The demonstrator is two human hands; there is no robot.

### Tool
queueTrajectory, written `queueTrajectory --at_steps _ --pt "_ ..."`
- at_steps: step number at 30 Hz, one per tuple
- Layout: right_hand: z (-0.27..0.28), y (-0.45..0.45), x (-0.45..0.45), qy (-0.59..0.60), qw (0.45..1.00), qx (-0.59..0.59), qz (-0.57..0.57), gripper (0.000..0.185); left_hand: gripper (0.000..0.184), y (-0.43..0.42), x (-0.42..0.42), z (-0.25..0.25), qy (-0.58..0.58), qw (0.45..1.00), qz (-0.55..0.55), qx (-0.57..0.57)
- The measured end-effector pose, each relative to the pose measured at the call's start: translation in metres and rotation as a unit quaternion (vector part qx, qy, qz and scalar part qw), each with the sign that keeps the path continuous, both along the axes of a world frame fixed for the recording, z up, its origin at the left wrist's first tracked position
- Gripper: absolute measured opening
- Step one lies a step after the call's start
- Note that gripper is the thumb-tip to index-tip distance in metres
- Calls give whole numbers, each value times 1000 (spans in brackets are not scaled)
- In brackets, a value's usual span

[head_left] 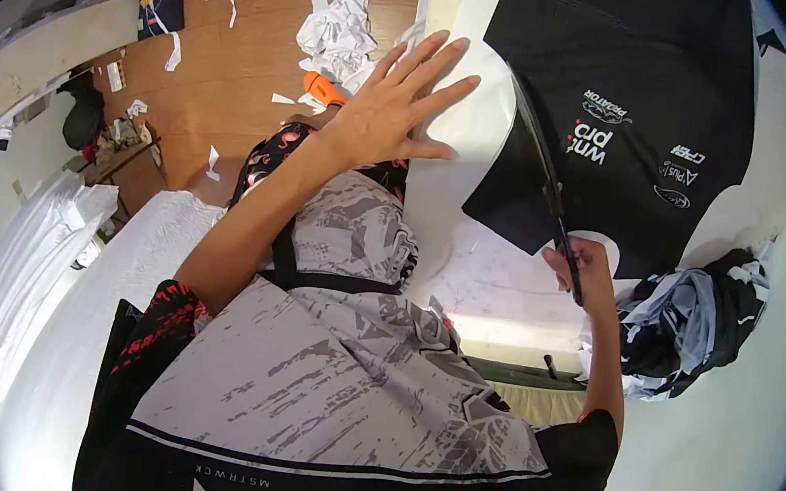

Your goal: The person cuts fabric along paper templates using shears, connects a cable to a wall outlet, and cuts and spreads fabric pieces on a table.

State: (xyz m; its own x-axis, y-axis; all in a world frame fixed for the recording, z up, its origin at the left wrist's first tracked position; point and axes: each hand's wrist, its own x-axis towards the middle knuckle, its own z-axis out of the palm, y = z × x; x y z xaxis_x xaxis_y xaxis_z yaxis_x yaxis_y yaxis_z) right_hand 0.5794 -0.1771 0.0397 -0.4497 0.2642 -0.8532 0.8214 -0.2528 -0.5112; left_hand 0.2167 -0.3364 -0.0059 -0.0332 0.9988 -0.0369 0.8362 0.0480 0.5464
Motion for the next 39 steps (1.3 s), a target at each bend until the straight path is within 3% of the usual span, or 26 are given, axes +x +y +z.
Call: queueTrajectory --at_steps 9,17,24,26,30,31,32,33,35,37,39 --pt "12 56 -32 32 992 65 102 39 95 0 -4 -2 4 1000 -4 4" --pt "17 90 -42 -32 980 78 182 43 95 -4 -7 0 -6 1000 -2 -2" --pt "8 97 -57 38 980 90 176 36 94 -3 -7 1 1 1000 -2 -4" --pt "19 95 -66 -11 962 141 235 36 95 0 -11 3 -6 1000 -12 -10" --pt "7 58 -34 16 972 183 150 36 82 7 -15 7 16 1000 -5 14" --pt "4 43 -23 17 979 161 121 35 78 11 -17 5 25 999 5 35" --pt "1 25 -14 19 986 138 92 33 57 18 -19 7 10 998 21 65" --pt "-4 8 -8 53 997 51 24 31 57 26 -25 4 15 997 6 74" --pt "14 -31 -24 2 997 -40 -64 32 42 42 -42 2 -10 993 5 114" --pt "20 -78 -33 10 974 -91 -208 36 38 63 -60 8 -13 990 -17 140" --pt "19 -112 -51 14 970 -80 -231 36 42 87 -79 11 -18 980 4 197"
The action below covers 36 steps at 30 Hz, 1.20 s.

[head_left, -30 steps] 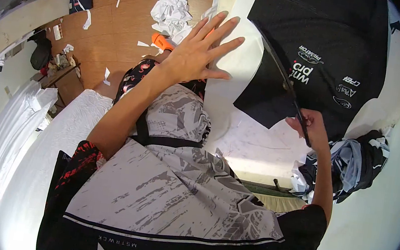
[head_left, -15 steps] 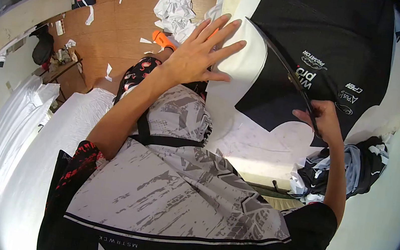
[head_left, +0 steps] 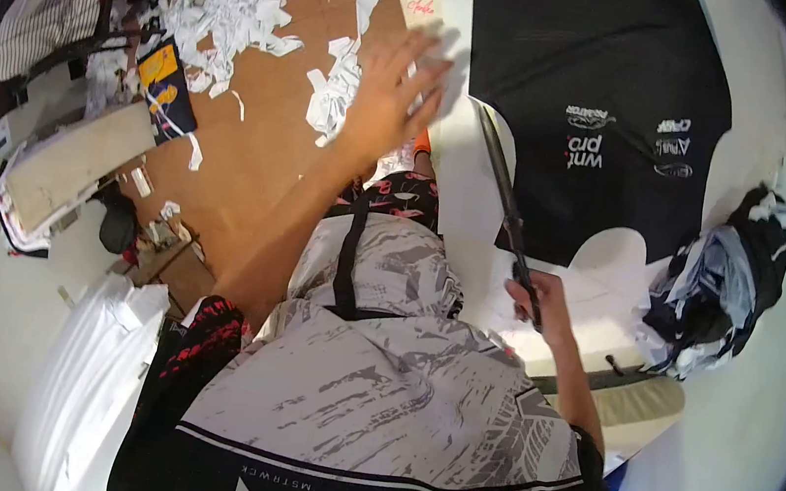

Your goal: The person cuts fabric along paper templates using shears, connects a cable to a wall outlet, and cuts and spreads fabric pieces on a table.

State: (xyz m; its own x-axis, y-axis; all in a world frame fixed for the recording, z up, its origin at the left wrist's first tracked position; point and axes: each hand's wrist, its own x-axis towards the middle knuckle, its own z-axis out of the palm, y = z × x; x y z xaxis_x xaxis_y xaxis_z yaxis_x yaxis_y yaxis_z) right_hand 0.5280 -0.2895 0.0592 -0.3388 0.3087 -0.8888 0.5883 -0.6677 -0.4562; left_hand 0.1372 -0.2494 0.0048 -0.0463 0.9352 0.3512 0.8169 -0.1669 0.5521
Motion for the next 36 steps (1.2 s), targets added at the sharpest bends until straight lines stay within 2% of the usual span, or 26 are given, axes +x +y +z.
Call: queueTrajectory --at_steps 2,5,8,12,13,19,23,27,32,36 --pt "0 -22 -28 25 996 3 -81 37 49 23 -15 -10 10 999 -27 18" --pt "-8 -38 -56 37 993 12 -114 38 62 46 -29 -25 86 995 -46 -23" --pt "-24 -44 -67 69 984 9 -166 38 64 55 -27 -34 66 994 -86 -12" --pt "-19 -47 -105 63 978 10 -198 39 80 53 -42 -26 34 994 -100 -34" --pt "-19 -54 -103 51 979 11 -197 38 86 46 -36 -25 57 993 -88 -55" --pt "-30 -79 -86 24 973 14 -228 38 89 30 3 -24 26 992 -106 -68" --pt "-35 -32 -159 -12 979 33 -200 38 89 69 -67 -40 -8 993 -99 -62" --pt "-45 6 -220 19 973 17 -228 35 90 100 -122 -54 -44 993 -94 -58" --pt "-34 17 -207 43 971 22 -236 30 92 87 -94 -46 -41 994 -90 -57" --pt "-27 23 -195 2 981 23 -193 29 94 84 -78 -42 -31 993 -92 -60"
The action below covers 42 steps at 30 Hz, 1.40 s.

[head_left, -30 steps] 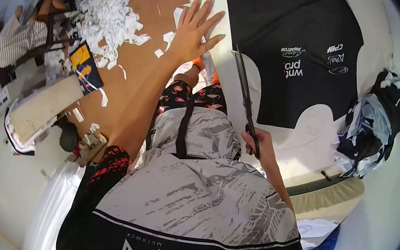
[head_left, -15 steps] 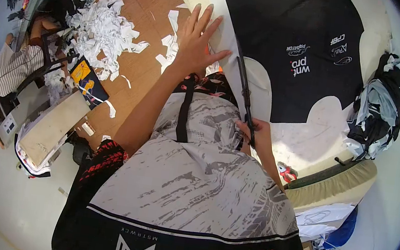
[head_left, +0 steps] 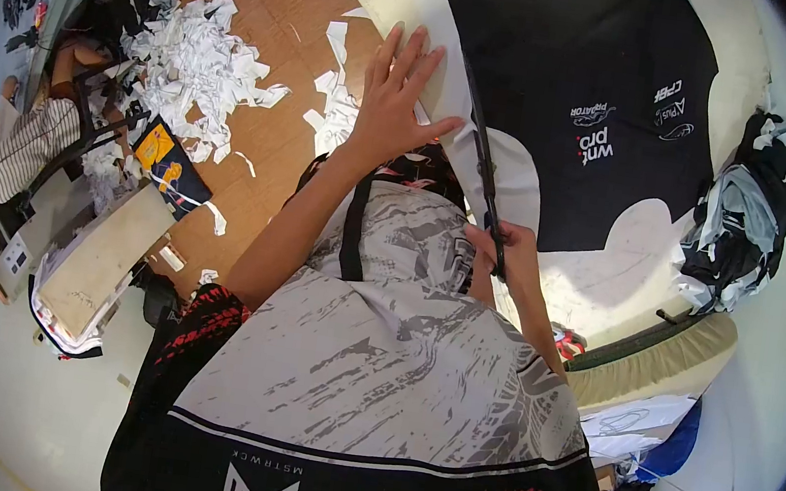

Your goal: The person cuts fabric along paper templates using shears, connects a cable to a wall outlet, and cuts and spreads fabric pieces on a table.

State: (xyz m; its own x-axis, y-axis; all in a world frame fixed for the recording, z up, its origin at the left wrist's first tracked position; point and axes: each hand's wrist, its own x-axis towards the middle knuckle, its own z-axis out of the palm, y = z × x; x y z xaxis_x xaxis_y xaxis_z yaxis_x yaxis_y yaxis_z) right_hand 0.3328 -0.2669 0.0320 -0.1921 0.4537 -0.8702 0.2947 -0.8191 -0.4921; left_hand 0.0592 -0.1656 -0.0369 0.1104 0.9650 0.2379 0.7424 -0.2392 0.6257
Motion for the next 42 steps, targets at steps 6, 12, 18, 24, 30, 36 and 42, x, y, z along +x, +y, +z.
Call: queueTrajectory --at_steps 6,12,18,24,30,36,42 --pt "3 16 -12 40 998 20 -38 36 95 -1 -2 4 5 1000 3 -23" --pt "8 37 -24 14 999 16 -27 38 96 -5 7 5 -11 1000 6 -6" --pt "18 53 -32 8 999 27 -35 41 94 -4 9 10 -13 1000 6 -10" --pt "20 80 -41 -22 999 39 8 39 94 -3 12 14 -23 1000 3 -14" --pt "31 93 -50 -14 999 39 1 38 96 -3 13 13 -17 1000 -8 -4" --pt "37 121 -66 1 997 44 -60 40 90 -1 18 20 -26 999 -8 -33" --pt "36 151 -86 -40 998 51 -7 36 87 31 -20 31 -11 999 -35 -28"
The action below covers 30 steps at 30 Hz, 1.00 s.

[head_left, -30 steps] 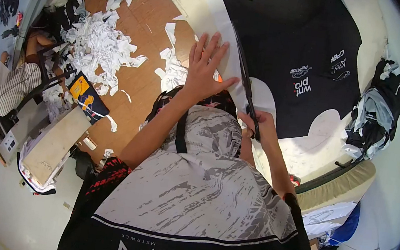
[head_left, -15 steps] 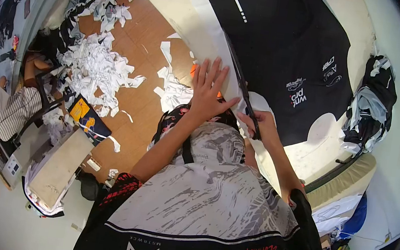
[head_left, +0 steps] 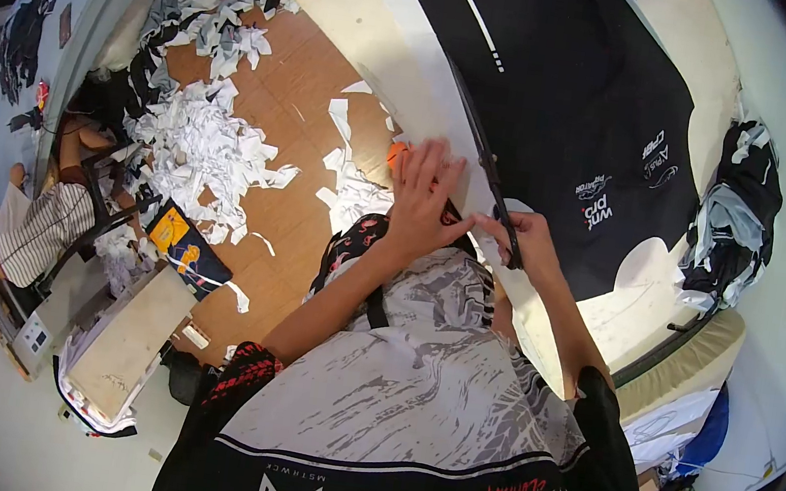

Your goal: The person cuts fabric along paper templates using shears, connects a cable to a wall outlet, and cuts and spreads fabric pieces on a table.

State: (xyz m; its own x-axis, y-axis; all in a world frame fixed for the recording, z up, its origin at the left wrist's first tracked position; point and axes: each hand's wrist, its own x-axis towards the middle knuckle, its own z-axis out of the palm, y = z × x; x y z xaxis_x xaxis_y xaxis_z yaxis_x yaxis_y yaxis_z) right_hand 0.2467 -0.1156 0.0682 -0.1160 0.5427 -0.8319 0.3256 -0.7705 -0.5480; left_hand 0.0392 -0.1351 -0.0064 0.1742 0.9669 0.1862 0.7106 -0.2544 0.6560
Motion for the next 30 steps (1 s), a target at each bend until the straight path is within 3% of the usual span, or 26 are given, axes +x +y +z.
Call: queueTrajectory --at_steps 4,9,11,17,30 --pt "-2 -11 4 16 1000 -4 4 37 72 51 -42 0 -15 994 90 67" --pt "6 10 -4 58 998 0 -3 38 87 158 -94 10 60 992 59 98" --pt "8 21 -12 60 998 -10 -13 37 99 182 -107 12 123 990 24 60" --pt "-2 20 0 3 1000 -13 6 40 107 183 -106 -2 132 991 15 32" --pt "-5 77 -48 34 999 -20 -19 43 103 211 -123 7 118 992 53 -6"
